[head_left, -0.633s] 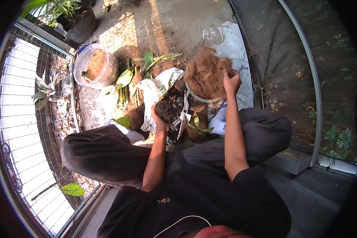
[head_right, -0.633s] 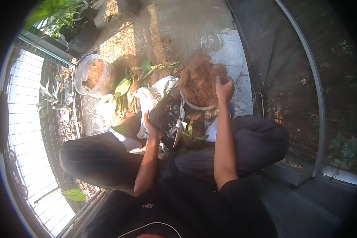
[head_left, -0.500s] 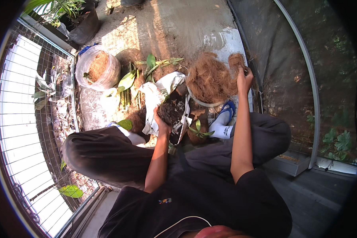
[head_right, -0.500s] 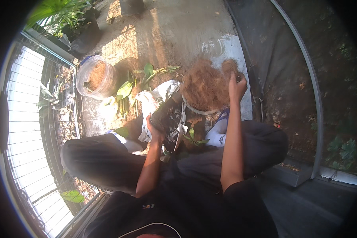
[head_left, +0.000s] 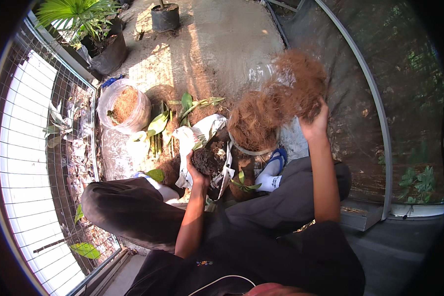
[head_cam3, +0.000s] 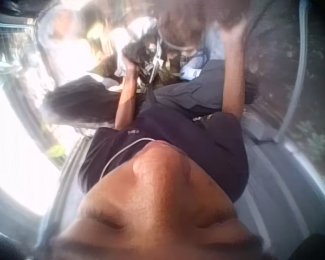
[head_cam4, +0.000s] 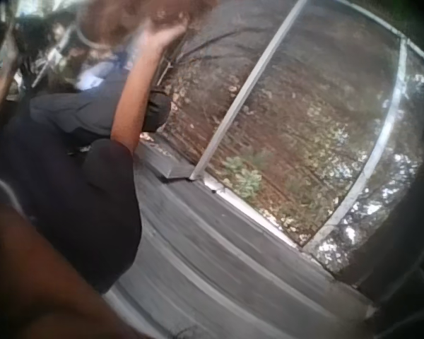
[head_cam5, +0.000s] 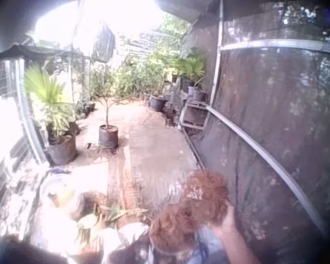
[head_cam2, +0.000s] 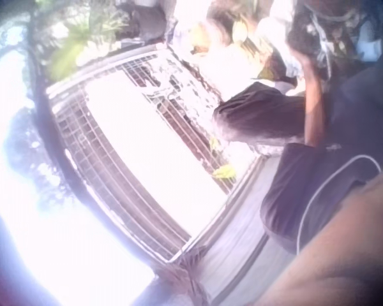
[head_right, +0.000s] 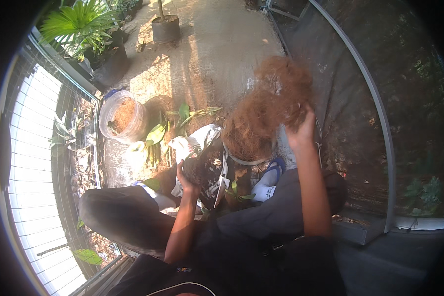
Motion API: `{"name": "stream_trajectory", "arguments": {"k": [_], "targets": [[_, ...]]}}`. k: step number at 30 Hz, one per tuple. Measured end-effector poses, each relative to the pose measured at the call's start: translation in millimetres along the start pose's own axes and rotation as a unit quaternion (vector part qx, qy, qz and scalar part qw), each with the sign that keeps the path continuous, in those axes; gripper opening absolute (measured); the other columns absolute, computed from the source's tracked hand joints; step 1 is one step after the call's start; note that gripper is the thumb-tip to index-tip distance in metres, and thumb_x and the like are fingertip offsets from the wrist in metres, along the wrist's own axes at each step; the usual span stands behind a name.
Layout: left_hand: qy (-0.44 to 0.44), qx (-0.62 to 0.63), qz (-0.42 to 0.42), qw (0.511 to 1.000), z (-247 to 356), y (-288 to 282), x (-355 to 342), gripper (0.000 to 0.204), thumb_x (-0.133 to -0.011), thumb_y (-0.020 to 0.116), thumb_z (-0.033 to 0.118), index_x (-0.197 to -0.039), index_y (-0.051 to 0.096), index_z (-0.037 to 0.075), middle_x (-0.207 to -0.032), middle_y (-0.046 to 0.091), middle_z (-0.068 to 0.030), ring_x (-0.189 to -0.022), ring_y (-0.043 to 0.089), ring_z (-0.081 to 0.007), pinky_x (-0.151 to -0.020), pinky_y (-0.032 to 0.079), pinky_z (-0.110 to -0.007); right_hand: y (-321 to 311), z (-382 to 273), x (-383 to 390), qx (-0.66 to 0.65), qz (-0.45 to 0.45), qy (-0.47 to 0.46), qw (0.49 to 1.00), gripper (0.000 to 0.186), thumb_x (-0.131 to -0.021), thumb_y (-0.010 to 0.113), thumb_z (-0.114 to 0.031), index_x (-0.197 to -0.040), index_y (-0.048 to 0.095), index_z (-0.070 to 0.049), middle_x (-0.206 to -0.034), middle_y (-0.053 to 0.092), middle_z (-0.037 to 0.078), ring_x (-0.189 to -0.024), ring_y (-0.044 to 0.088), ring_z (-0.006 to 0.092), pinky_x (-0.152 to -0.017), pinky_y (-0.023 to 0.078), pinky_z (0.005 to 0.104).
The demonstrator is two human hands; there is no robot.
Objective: The person sits on the floor and packs soil and coconut coir around small plants, forming them into compact balls by hand. They handle the plants and soil materials directly, shaping and compressing the mixture into round forms.
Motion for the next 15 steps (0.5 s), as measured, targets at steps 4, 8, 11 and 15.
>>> {"name": "stream_trajectory", "arguments": {"k": [4, 8, 11, 15], "targets": [[-0.028, -0.006, -0.021, 0.999, 25, 51, 42, 0.045, -0.088, 0.055, 0.049, -0.107, 0.065, 0.01, -0.094, 0.07, -0.0088, -0.083, 0.068, -0.0264, -0.078, 0.056, -0.042, -17, 76, 15, 0.053, -0.015, 0.056, 0.997, 0.035, -0.1, 0.048, -0.028, -0.126, 0.058, -0.007, -0.126, 0.063, 0.005, -0.115, 0.06, 0.0192, -0.1, 0.047, 0.0375], [-0.047, -0.007, -0.082, 0.995, 38, 99, 71, 0.046, -0.089, 0.053, 0.049, -0.106, 0.064, 0.008, -0.096, 0.068, -0.0094, -0.087, 0.066, -0.0262, -0.08, 0.054, -0.043, -17, 144, 42, 0.064, 0.013, 0.112, 0.992, 0.037, -0.101, 0.047, -0.03, -0.13, 0.056, -0.01, -0.13, 0.061, 0.002, -0.119, 0.057, 0.0169, -0.103, 0.043, 0.0331], [-0.021, -0.013, -0.077, 0.997, 38, 119, 77, 0.051, -0.089, 0.051, 0.052, -0.108, 0.063, 0.007, -0.1, 0.065, -0.0114, -0.091, 0.061, -0.0283, -0.083, 0.05, -0.045, -23, 167, 67, 0.043, -0.019, 0.158, 0.986, 0.036, -0.1, 0.048, -0.032, -0.127, 0.058, -0.011, -0.127, 0.063, 0.001, -0.118, 0.057, 0.0159, -0.101, 0.045, 0.033], [0.033, -0.034, -0.043, 0.998, 38, 119, 59, 0.053, -0.089, 0.048, 0.053, -0.112, 0.063, 0.007, -0.103, 0.065, -0.0125, -0.096, 0.06, -0.0299, -0.085, 0.048, -0.046, -26, 182, 80, -0.074, -0.122, 0.152, 0.978, 0.034, -0.099, 0.049, -0.035, -0.122, 0.06, -0.013, -0.121, 0.065, 0.0, -0.114, 0.059, 0.0156, -0.099, 0.047, 0.0339]]}}
Point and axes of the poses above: each hand's wrist, its own x-axis away from the middle knuckle, its own y-axis out of the palm, z = x × y, the point moved 2 cm from there along -x, towards the middle knuckle
